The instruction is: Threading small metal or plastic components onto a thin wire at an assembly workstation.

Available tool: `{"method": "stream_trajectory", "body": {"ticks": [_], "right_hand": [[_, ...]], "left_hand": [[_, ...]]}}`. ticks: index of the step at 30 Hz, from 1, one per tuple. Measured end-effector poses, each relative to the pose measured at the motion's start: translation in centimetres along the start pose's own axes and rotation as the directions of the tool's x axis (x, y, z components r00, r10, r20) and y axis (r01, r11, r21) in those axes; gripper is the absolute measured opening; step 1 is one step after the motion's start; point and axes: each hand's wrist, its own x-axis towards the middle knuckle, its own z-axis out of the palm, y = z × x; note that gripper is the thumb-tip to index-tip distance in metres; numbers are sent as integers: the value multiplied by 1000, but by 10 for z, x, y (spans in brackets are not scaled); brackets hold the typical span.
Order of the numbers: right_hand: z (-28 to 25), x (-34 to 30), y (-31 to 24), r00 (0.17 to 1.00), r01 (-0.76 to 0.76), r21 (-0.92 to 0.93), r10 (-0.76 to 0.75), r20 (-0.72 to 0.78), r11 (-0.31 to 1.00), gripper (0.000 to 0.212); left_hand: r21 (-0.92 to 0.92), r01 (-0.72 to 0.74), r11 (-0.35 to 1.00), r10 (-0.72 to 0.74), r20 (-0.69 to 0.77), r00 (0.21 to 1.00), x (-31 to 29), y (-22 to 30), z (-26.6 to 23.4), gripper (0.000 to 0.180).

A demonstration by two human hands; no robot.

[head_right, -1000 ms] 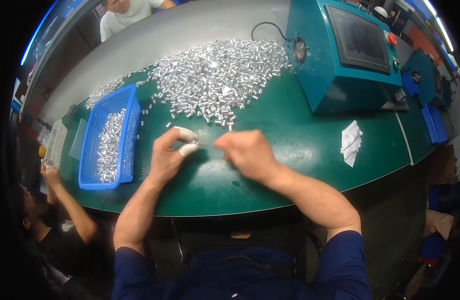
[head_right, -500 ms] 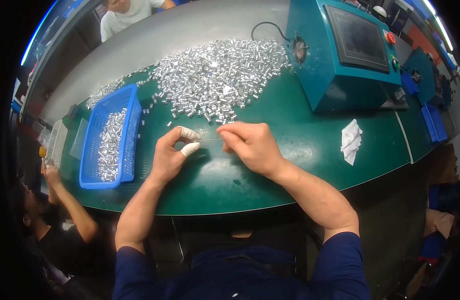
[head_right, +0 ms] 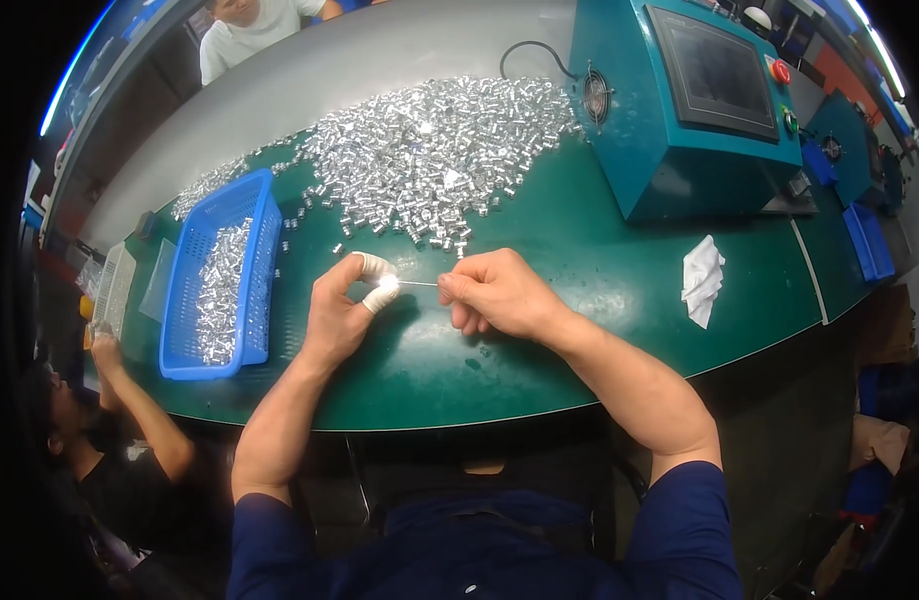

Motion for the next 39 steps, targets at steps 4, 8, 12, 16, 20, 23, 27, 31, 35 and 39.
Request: {"method": "stream_trajectory", "body": {"ticks": [4, 8, 12, 16, 20, 23, 27, 31, 35, 39], "right_hand": [[15, 2, 6, 952, 270, -172, -290, -102, 947, 19], [6, -1, 5, 751, 523, -556, -657, -58, 646, 12], [3, 1, 6, 999, 39, -156, -44, -27, 987, 12], [17, 1, 8, 969, 192, -41, -196, -148, 980, 24], [11, -2, -2, 747, 540, -519, -661, -67, 663, 30], [6, 3, 8, 636, 579, -657, -771, -5, 482, 22], [7, 2, 6, 923, 344, -282, -378, -76, 896, 15], [-4, 3, 4, 976, -169, 175, 139, 168, 970, 22], [15, 1, 0, 978, 141, 40, -133, -160, 989, 22], [8, -2, 0, 882, 366, -381, -447, -150, 849, 20]], "left_hand": [[0, 45, 999, -45, -29, 999, 0, -1, -3, 18], [-93, 175, 980, -174, 12, 985, 1, 4, 0, 19], [-72, 67, 995, -66, 12, 998, -2, 0, -2, 20], [-68, 111, 992, -110, 16, 994, 0, 1, -1, 19], [-125, 232, 965, -226, 56, 972, 0, 3, -4, 18], [-146, 236, 961, -226, 84, 971, 0, 4, -2, 18], [-66, 101, 993, -97, 49, 994, -2, 0, -1, 18], [-47, 35, 998, -34, 13, 999, -1, 1, 2, 16], [-79, 205, 976, -201, 50, 978, 0, 5, -3, 17], [-114, 234, 966, -228, 57, 972, -1, 4, -3, 17]]}}
